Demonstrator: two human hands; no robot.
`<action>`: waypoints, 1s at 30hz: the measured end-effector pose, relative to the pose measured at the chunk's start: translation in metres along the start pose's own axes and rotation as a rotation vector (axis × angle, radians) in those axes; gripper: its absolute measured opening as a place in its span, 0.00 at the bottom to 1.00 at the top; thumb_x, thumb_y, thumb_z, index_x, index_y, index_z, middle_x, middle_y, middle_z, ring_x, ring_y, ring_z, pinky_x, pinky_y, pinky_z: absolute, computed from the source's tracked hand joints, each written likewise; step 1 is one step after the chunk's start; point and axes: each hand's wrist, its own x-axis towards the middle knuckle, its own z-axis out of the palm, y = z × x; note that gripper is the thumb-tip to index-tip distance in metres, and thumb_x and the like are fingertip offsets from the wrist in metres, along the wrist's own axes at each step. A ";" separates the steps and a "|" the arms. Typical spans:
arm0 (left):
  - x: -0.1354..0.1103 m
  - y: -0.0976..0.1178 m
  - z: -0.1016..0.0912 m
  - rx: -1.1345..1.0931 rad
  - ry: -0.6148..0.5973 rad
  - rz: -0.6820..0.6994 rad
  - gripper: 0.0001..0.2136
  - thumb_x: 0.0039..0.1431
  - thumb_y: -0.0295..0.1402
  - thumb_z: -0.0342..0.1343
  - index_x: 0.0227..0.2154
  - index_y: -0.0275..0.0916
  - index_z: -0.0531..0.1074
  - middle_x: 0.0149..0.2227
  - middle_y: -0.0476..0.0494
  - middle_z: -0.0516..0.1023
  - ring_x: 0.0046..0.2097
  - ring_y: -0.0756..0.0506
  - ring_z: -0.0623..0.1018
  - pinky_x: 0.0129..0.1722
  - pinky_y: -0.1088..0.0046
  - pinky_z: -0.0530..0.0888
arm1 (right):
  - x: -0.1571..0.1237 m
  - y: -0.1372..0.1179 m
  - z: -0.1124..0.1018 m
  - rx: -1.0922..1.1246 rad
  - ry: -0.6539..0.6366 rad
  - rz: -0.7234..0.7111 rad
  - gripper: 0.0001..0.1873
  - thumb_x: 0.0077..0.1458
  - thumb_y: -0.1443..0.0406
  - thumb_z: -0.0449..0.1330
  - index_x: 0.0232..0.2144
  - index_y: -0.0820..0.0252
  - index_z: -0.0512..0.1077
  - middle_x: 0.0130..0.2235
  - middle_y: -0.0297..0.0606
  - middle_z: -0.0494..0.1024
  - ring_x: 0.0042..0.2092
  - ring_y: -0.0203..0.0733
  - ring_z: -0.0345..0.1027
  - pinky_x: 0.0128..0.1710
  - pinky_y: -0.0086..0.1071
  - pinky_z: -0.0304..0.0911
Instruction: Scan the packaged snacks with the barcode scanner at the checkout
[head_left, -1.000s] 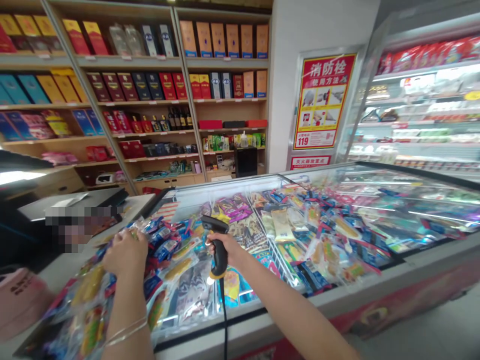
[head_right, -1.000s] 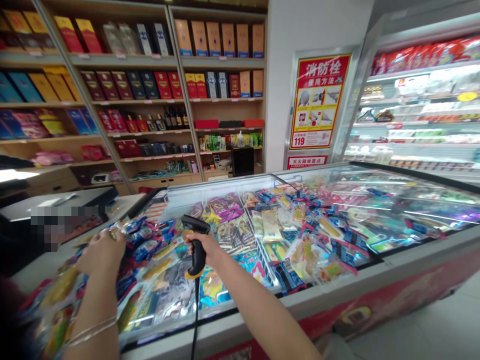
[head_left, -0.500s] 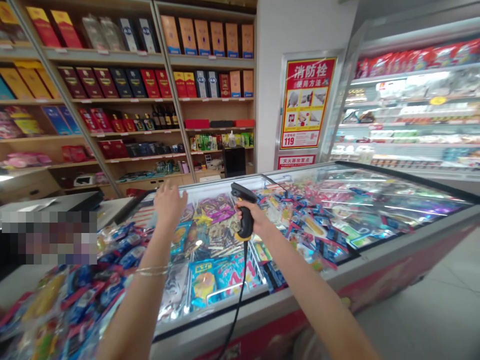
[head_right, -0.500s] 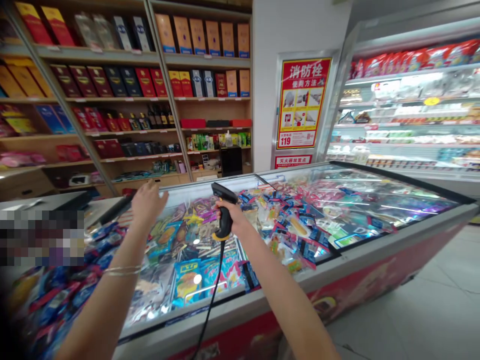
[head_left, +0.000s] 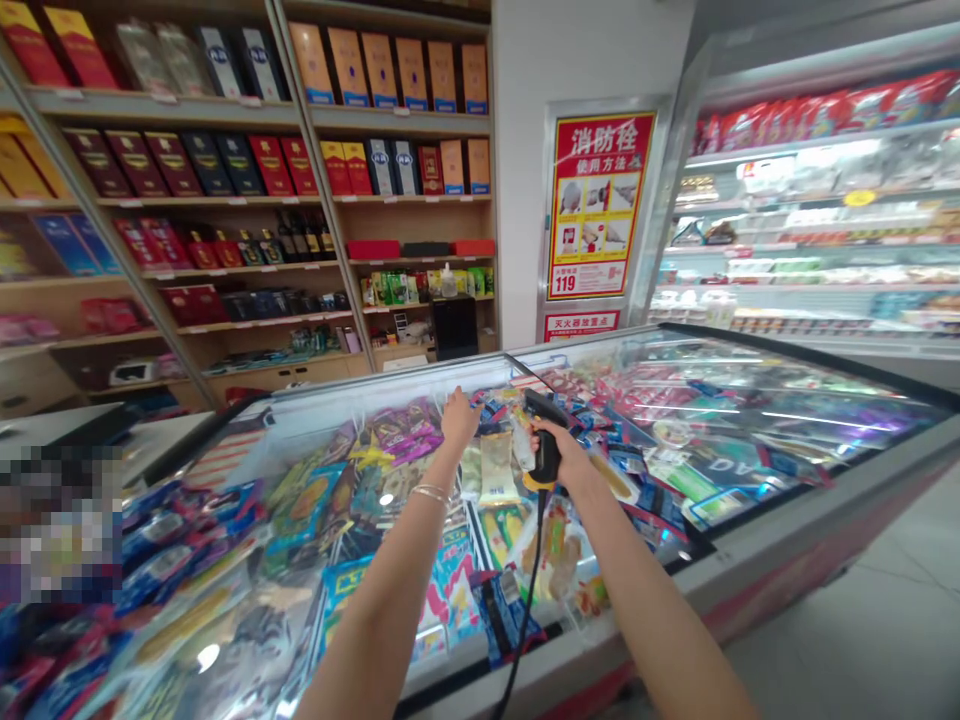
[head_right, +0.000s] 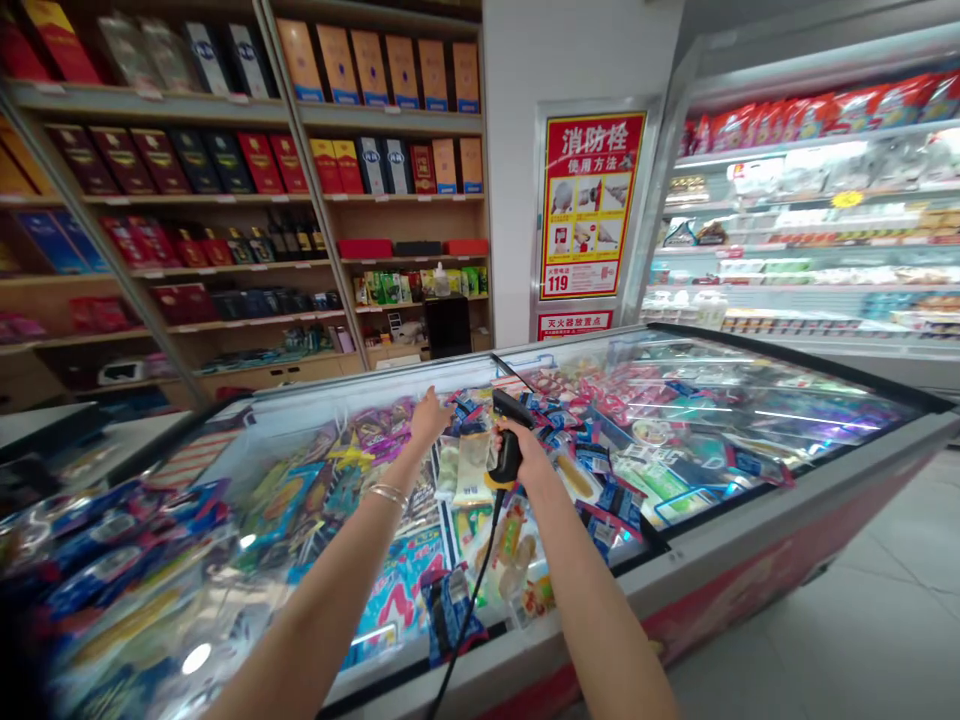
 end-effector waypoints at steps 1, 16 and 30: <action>0.005 -0.001 0.009 -0.019 -0.010 -0.027 0.36 0.59 0.42 0.53 0.64 0.28 0.48 0.59 0.20 0.65 0.59 0.34 0.68 0.54 0.63 0.66 | 0.002 0.002 -0.001 0.014 0.004 0.008 0.06 0.48 0.72 0.62 0.24 0.62 0.68 0.21 0.33 0.70 0.18 0.29 0.59 0.16 0.22 0.59; 0.030 -0.017 0.050 -0.183 -0.005 0.008 0.30 0.49 0.33 0.63 0.57 0.45 0.66 0.43 0.39 0.79 0.51 0.36 0.75 0.54 0.52 0.64 | -0.003 0.013 0.004 0.037 0.168 0.034 0.07 0.53 0.73 0.58 0.23 0.64 0.68 0.19 0.33 0.70 0.17 0.28 0.59 0.16 0.20 0.59; 0.015 -0.023 0.032 -0.394 0.209 0.006 0.27 0.48 0.24 0.60 0.55 0.37 0.69 0.48 0.37 0.75 0.42 0.45 0.78 0.45 0.72 0.72 | -0.001 0.003 0.001 0.041 -0.030 0.095 0.05 0.52 0.74 0.59 0.26 0.63 0.69 0.21 0.33 0.72 0.18 0.28 0.61 0.16 0.20 0.61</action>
